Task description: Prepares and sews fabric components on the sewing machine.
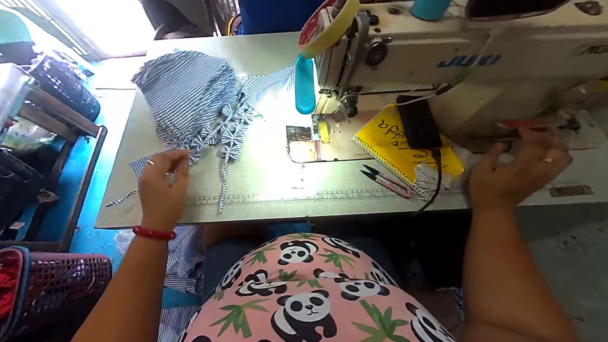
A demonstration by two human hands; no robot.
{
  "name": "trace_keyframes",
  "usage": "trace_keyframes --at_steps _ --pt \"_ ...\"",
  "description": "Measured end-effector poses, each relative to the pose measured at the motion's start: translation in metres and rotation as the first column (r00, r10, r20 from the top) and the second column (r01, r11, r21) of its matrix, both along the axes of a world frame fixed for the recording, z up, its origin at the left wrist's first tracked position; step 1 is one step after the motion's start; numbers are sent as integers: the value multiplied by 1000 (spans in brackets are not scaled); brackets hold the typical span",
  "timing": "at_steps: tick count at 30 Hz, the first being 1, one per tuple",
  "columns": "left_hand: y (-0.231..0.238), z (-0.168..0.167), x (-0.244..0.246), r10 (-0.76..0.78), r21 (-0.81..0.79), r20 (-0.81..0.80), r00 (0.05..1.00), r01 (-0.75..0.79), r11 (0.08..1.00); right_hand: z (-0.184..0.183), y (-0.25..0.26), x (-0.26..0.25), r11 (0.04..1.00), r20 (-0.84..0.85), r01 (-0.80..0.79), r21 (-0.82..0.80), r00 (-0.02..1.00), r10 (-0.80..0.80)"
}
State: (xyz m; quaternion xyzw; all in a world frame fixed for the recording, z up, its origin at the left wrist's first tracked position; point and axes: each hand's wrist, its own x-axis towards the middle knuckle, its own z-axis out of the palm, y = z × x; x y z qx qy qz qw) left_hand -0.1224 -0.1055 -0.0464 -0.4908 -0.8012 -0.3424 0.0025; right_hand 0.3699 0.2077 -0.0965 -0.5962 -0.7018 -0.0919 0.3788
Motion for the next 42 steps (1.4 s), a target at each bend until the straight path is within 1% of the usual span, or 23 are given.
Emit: trace_keyframes --at_steps 1,3,4,6,7,9,14,16,18,20,22,23,24,26,27,28,29,32,34,35,39,41,42 --pt "-4 -8 10 -39 -17 -11 999 39 999 -1 1 0 1000 9 -1 0 1000 1" --pt "-9 -29 28 -69 -31 -20 997 68 997 -3 2 1 1000 17 -1 -26 1000 1" --pt "-9 -38 34 -63 -38 -53 997 61 997 -3 2 0 999 18 -3 -34 1000 4" --pt "-7 -47 40 -45 -51 -176 983 36 998 0 1 -3 998 29 -19 -53 999 21" --pt "-6 -47 41 -39 -63 -209 977 26 998 2 0 -5 997 38 -35 -65 999 38" --pt "-5 -45 42 -30 -93 -222 975 9 996 4 -3 -7 995 44 -51 -86 998 55" --pt "-4 -45 43 -13 -74 -263 965 -7 997 5 -5 -9 994 46 -80 -80 995 84" --pt "-3 -44 44 -3 -82 -284 959 -22 996 3 -4 -9 990 49 -115 -81 992 119" --pt "-3 -43 44 3 -81 -267 964 -26 996 0 -4 -6 982 41 -179 -54 983 181" --pt "-4 -42 42 3 -51 -185 983 -12 999 2 -14 -8 971 -13 -239 13 971 240" --pt "-2 -34 32 3 15 -94 996 -2 1000 14 -41 -20 945 -52 -325 32 944 326" --pt "2 -25 22 13 44 -72 997 -10 999 21 -56 -27 916 -40 -402 9 915 402" --pt "8 -12 11 39 76 -58 998 -35 997 24 -70 -36 870 -9 -494 -16 870 494" --pt "26 20 -16 128 67 -25 991 -126 990 27 -92 -59 735 58 -669 -110 734 677" --pt "39 34 -32 184 65 -27 983 -182 981 26 -98 -72 680 104 -713 -170 673 732" --pt "53 45 -50 224 68 -49 973 -221 973 22 -102 -83 645 153 -730 -227 628 763" --pt "66 52 -68 244 61 -78 967 -240 969 18 -103 -93 636 203 -721 -274 603 771" --pt "101 66 -107 244 -63 -161 956 -256 965 10 -105 -111 688 303 -653 -315 618 725" --pt "117 65 -121 242 -138 -208 948 -273 952 11 -105 -114 707 314 -635 -311 634 707" --pt "122 62 -127 241 -161 -205 949 -276 948 12 -104 -114 713 312 -632 -304 641 702" --pt "135 52 -148 223 -152 -148 964 -244 958 15 -102 -112 752 285 -577 -320 698 657" --pt "137 52 -155 202 -155 -195 960 -233 960 17 -100 -112 783 334 -539 -310 709 621" --pt "137 54 -156 184 -168 -244 952 -228 959 17 -100 -113 791 367 -534 -299 701 612"
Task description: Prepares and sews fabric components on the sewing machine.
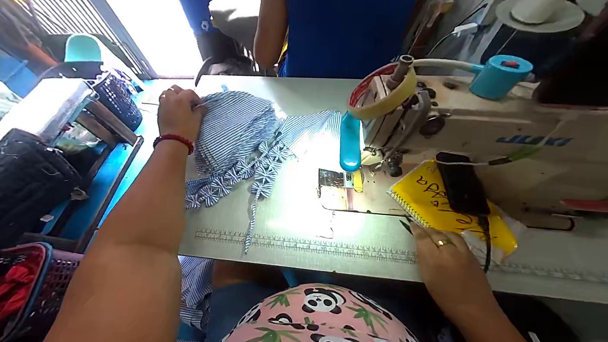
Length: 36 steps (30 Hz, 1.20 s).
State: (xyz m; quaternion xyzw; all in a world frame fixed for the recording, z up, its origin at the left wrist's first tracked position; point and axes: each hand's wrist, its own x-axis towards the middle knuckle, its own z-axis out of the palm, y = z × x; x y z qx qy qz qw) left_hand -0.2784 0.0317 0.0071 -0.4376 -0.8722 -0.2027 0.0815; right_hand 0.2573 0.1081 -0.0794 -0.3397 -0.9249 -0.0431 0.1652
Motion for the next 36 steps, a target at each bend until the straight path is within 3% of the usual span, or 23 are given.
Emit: trace_keyframes --at_steps 4,9,13,16,18,21,23,24,26,27,29,32,34,36 --pt "-2 5 2 -112 -132 -262 959 79 988 0 3 3 998 5 -51 33 999 51" --pt "-10 11 1 -183 -242 -369 911 95 965 -5 -1 14 998 -70 -35 42 997 38" --pt "-14 11 -1 -243 -229 -433 868 155 961 -3 -2 12 1000 -51 2 26 999 -1" --pt "-16 18 5 -217 -68 -426 878 208 976 0 2 10 999 -79 12 41 997 -9" --pt "-17 27 17 -155 132 -302 940 203 970 3 2 6 1000 -186 6 -24 983 -11" --pt "-27 41 60 -230 424 -158 960 277 863 22 -10 -10 967 -398 -111 -229 917 11" --pt "-41 51 112 -460 404 -176 870 490 773 38 -19 -27 843 -558 -329 -425 829 42" --pt "-47 53 143 -590 346 -170 789 609 714 46 -23 -38 723 -633 -462 -513 773 44" --pt "-54 48 200 -797 248 -107 594 792 557 61 -29 -63 457 -753 -682 -571 657 41" --pt "-54 42 221 -862 245 -53 504 843 479 67 -30 -74 391 -785 -737 -552 617 54" --pt "-53 31 242 -917 268 90 388 878 398 74 -27 -85 366 -797 -765 -530 597 94" --pt "-54 19 237 -890 337 298 344 835 435 78 -18 -72 407 -771 -737 -540 627 112" --pt "-55 13 231 -886 403 373 277 811 423 78 -15 -60 481 -765 -711 -512 633 121" --pt "-53 11 232 -905 442 385 180 825 352 77 -14 -54 453 -723 -708 -542 667 178"
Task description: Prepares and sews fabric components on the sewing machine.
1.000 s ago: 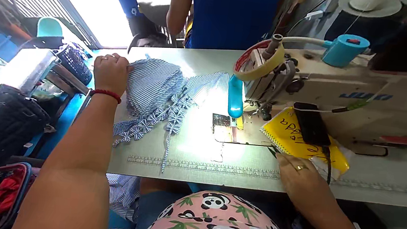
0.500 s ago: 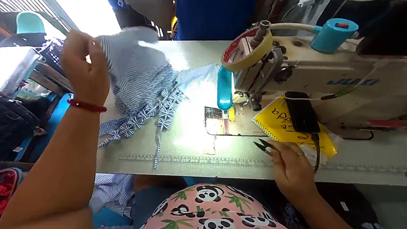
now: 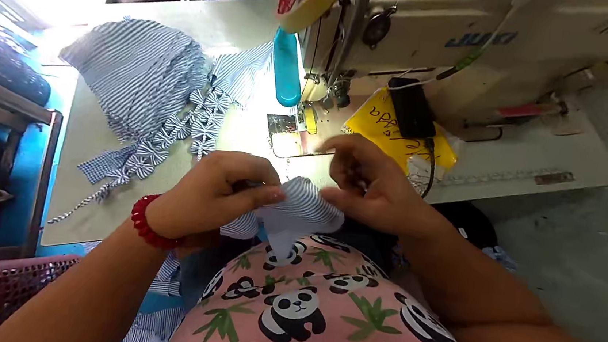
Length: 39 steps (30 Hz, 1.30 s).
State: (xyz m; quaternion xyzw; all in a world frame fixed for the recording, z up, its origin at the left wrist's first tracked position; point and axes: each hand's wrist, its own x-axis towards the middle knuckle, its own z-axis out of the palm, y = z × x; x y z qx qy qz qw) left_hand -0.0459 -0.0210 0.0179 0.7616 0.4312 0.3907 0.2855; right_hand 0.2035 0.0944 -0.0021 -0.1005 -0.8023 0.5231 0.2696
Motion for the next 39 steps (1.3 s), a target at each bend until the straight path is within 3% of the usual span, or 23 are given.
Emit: trace_keyframes --at_steps 2,4,8,11,14,15,17,19,22,26,36,39 --pt "5 2 9 -110 20 0 994 110 994 -5 -2 -3 992 31 -113 -61 993 115" --pt "11 5 15 -138 31 -40 990 139 990 -14 -6 -7 981 -20 -135 -136 991 133" --pt "6 2 -6 33 -57 -197 980 -45 997 4 6 20 998 92 -8 -64 996 14" --pt "-4 -15 -23 112 -182 -187 976 -146 972 21 24 40 963 336 153 220 915 -223" --pt "-4 -42 -25 301 -112 -455 838 -390 914 5 36 24 818 489 342 462 671 -557" --pt "-3 -49 -23 361 -67 -540 760 -466 882 -4 35 17 758 478 363 542 609 -633" --pt "-4 -62 -15 471 51 -570 673 -543 838 -23 23 9 667 362 378 642 618 -698" --pt "-13 -72 2 504 128 -524 687 -521 844 -39 5 0 636 248 389 667 688 -682" --pt "-30 -97 25 425 144 -543 724 -419 897 -59 -6 -17 610 197 364 704 725 -660" --pt "-44 -112 36 433 190 -533 727 -396 898 -69 3 -45 555 230 317 769 672 -704" --pt "-53 -115 25 386 200 -513 767 -330 923 -81 9 -65 486 136 399 778 648 -750" --pt "-59 -116 14 346 212 -550 760 -273 938 -63 10 -47 569 129 487 663 674 -728"
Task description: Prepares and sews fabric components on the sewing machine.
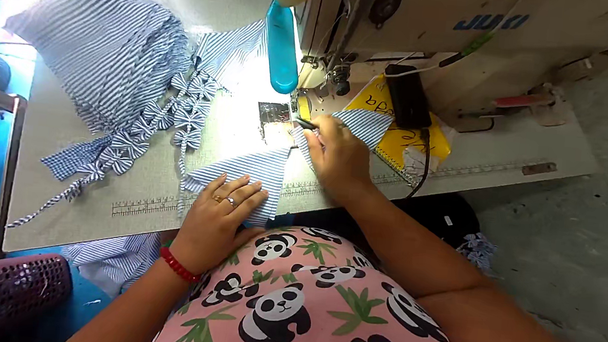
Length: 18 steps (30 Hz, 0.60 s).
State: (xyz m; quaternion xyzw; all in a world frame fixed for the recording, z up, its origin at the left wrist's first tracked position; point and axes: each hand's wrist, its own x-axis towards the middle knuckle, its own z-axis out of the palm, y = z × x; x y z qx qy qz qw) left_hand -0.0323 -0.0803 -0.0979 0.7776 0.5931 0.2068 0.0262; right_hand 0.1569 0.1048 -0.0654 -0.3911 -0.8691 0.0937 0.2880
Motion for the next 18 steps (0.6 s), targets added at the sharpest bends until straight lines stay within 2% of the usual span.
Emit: trace_keyframes --at_steps 2,5,7,9,11,13,15,16,18 --pt "-7 -1 -9 -48 15 -9 999 48 999 18 5 28 994 -35 16 -104 999 -20" --pt "-17 7 -23 -58 10 138 989 57 998 32 17 74 982 96 137 -133 988 -124" --pt "-13 30 -35 -28 -81 197 980 45 996 25 23 97 971 227 212 -112 957 -183" --pt "6 67 -51 -53 -208 173 983 89 974 12 27 110 975 310 219 -38 930 -197" --pt "41 103 -59 -108 -344 167 980 161 925 -1 29 115 984 298 170 61 938 -180" --pt "85 121 -50 -179 -431 146 973 226 874 -5 21 115 988 208 96 124 971 -120" --pt "122 113 -29 -270 -452 56 961 265 851 -4 5 110 990 129 -42 133 991 25" --pt "132 106 -18 -251 -447 13 968 230 865 -4 -3 108 986 117 -136 94 985 125" --pt "132 89 -4 -128 -271 6 992 125 954 -8 -17 107 958 139 -285 -27 948 286"
